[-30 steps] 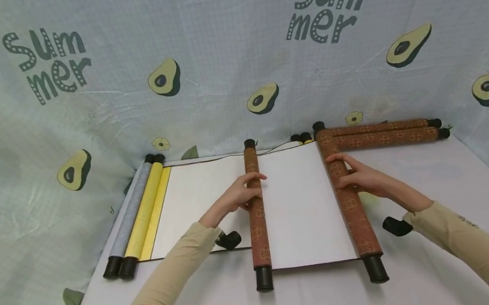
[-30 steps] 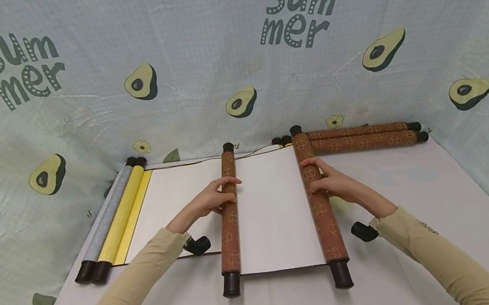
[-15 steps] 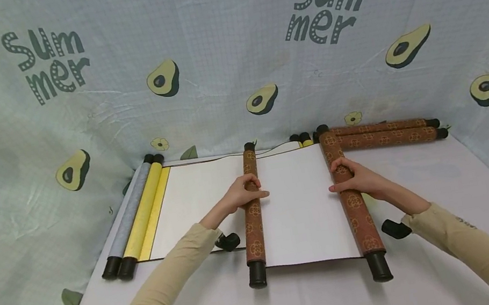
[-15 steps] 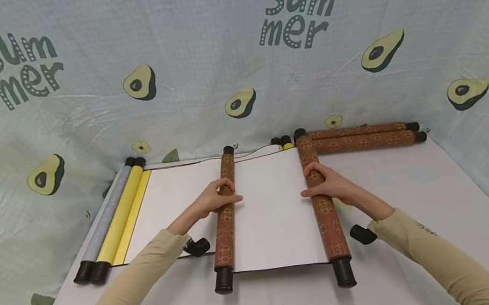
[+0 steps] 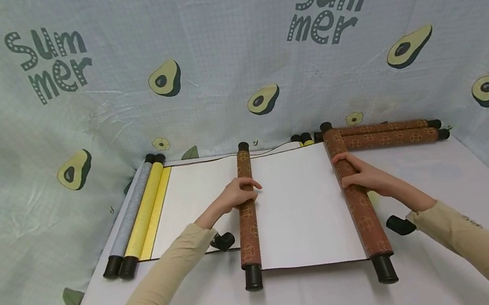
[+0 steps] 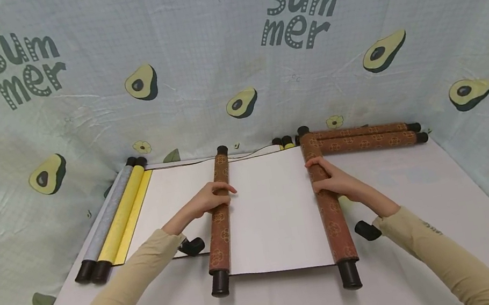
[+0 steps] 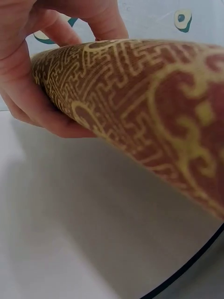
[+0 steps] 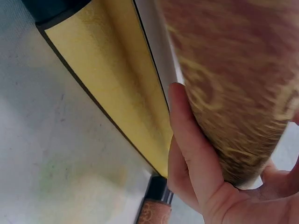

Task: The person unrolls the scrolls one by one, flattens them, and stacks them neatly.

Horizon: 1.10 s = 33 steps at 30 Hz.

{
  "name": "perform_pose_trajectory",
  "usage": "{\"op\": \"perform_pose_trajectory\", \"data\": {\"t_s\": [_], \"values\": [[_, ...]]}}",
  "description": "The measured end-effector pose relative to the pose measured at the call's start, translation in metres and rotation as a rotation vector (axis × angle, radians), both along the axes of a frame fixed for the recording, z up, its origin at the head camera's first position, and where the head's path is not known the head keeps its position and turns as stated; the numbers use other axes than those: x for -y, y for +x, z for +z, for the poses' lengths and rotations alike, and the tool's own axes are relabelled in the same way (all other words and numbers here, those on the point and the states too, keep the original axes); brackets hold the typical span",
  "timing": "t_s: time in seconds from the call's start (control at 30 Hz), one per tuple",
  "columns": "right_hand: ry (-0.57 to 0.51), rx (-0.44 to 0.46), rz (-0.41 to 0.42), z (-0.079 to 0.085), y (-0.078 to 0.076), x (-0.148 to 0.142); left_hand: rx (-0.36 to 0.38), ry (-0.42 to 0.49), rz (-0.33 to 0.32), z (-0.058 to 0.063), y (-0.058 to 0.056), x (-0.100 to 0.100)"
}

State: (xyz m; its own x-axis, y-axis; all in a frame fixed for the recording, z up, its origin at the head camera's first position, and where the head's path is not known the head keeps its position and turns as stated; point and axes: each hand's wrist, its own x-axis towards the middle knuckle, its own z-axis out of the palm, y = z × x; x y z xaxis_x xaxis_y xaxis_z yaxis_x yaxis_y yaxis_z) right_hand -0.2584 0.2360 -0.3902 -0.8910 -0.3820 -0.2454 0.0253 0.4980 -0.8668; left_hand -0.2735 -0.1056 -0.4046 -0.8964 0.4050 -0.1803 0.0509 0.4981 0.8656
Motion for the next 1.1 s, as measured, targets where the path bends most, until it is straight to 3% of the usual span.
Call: {"op": "perform_pose_trajectory", "data": {"t_s": [0.13,0.4,0.7,0.87,1.1], "values": [[-0.003,0.040,-0.001,0.0001,0.0017,-0.0019,0.009,-0.029,-0.011,-0.0007,0.0001,0.0033],[-0.026,-0.007,0.007,-0.0005,0.0012,-0.0086,0.010,-0.054,-0.004,0.0011,0.0004,0.0063],[-0.047,0.014,-0.001,0.0020,0.0057,-0.0091,0.034,-0.052,0.016,0.0020,-0.0013,0.0093],[0.008,-0.055,-0.021,0.0018,0.0084,-0.0052,0.004,-0.049,-0.009,0.0020,-0.0007,0.0102],[0.066,-0.175,-0.032,-0.0040,0.0077,-0.0038,-0.092,-0.048,0.028,0.0031,0.0016,0.0073]]}}
